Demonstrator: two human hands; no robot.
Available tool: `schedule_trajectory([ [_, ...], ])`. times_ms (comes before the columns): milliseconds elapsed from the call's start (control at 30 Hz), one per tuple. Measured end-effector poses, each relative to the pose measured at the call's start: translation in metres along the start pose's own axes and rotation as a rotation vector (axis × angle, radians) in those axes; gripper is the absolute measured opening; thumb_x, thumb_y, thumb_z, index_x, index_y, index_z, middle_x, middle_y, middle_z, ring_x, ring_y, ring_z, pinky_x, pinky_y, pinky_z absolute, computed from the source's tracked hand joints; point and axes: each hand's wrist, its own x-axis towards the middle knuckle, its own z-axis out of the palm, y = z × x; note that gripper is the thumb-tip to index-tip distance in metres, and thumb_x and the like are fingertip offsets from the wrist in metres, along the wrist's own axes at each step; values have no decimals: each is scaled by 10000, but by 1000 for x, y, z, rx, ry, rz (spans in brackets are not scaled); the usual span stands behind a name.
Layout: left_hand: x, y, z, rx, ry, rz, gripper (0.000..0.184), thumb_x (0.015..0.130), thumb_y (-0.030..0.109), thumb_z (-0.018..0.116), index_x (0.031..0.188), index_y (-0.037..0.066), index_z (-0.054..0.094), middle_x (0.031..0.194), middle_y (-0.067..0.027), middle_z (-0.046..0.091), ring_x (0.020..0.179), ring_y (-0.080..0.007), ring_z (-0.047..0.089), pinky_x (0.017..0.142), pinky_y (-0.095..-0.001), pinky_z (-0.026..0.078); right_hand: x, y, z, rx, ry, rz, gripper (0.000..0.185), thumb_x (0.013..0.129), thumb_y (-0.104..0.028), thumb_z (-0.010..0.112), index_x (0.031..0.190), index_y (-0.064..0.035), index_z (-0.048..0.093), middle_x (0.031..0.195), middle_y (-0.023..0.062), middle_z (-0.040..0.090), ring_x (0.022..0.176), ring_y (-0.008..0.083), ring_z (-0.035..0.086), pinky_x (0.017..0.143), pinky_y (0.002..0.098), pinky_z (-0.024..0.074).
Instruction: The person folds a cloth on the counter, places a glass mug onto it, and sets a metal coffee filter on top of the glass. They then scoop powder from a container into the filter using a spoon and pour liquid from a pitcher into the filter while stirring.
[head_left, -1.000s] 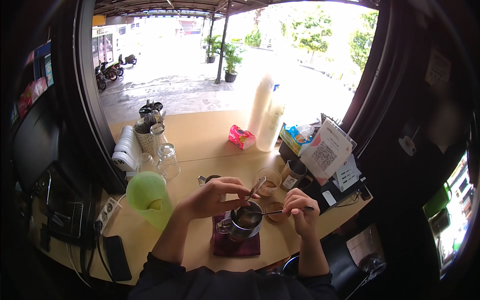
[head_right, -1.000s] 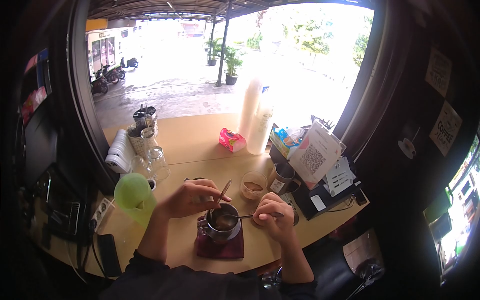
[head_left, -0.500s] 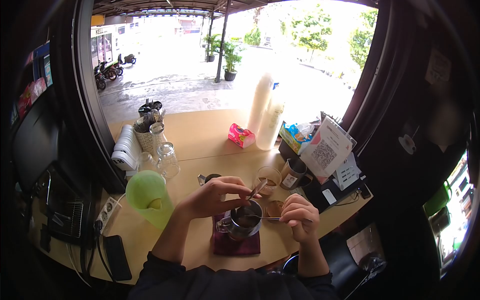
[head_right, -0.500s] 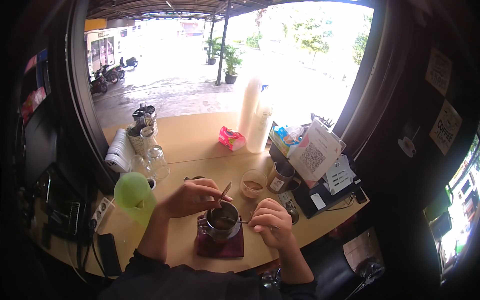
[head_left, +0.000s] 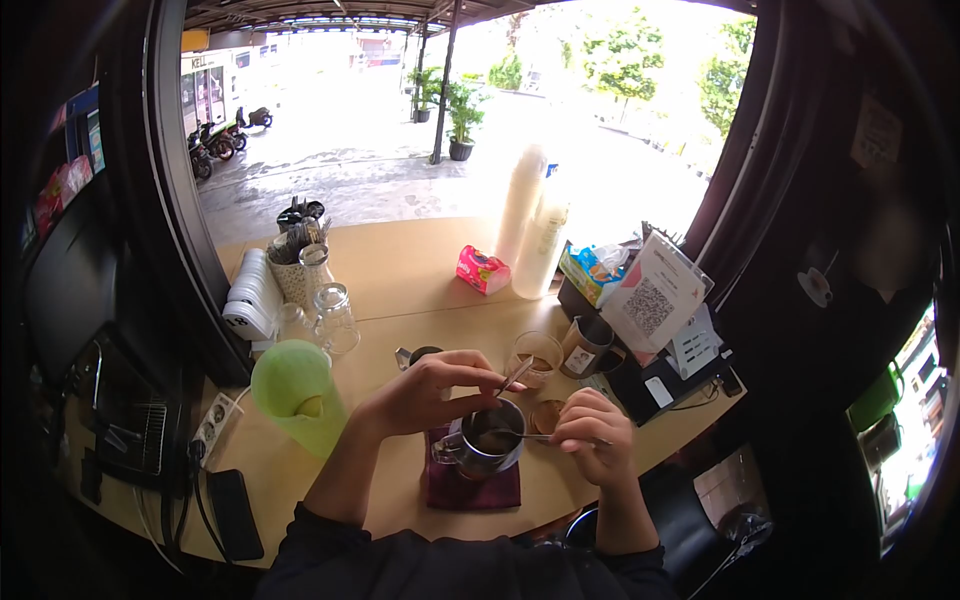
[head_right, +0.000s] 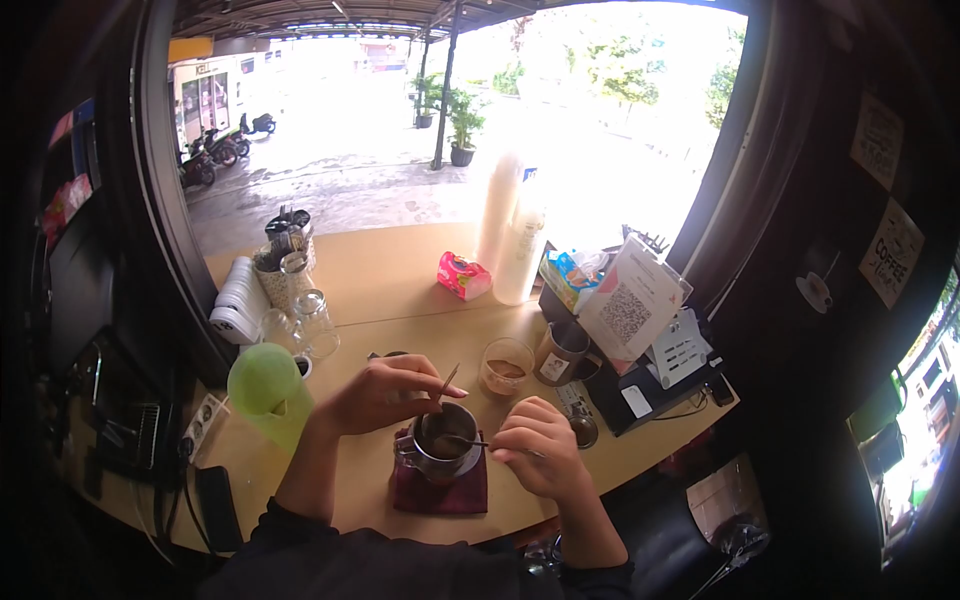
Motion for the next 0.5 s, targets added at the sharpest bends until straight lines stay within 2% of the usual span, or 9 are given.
schedule_trajectory([
  [167,1,2,0,-1,17,30,309,845,0,688,1141,87,702,903,-53,627,833,-159,640,742,-301,541,-3,2,2,23,28,-17,188,821,-193,708,804,-36,606,692,67,597,648,252,561,636,344,438],
  [267,1,4,-1,-35,4,19,304,861,26,665,1158,89,684,903,-49,644,846,-162,632,772,-310,512,-3,3,4,40,36,-13,184,824,-184,703,799,-30,606,689,70,599,648,252,563,638,344,440],
  [333,2,4,0,0,22,43,307,840,-10,689,1133,82,701,917,-61,636,826,-169,649,726,-304,548,-3,2,5,41,25,-14,182,825,-180,700,795,-28,606,686,71,600,649,252,565,639,345,441],
  [400,2,3,-1,-3,27,50,306,839,-15,688,1130,79,700,924,-63,639,828,-172,650,724,-305,549,-3,0,8,87,123,10,333,933,-303,612,764,-16,600,638,74,612,589,223,563,623,345,457],
  [433,1,3,-1,-6,33,57,304,839,-20,687,1127,76,699,932,-65,643,830,-175,651,722,-306,550,-2,1,8,88,122,10,333,933,-303,612,764,-16,600,638,74,612,589,223,563,623,345,457],
  [500,1,1,-1,-9,40,67,305,838,-26,685,1126,73,697,938,-68,644,831,-178,650,720,-308,550,-2,4,6,57,37,26,224,886,-210,653,790,-13,608,694,82,619,650,232,574,625,338,454],
])
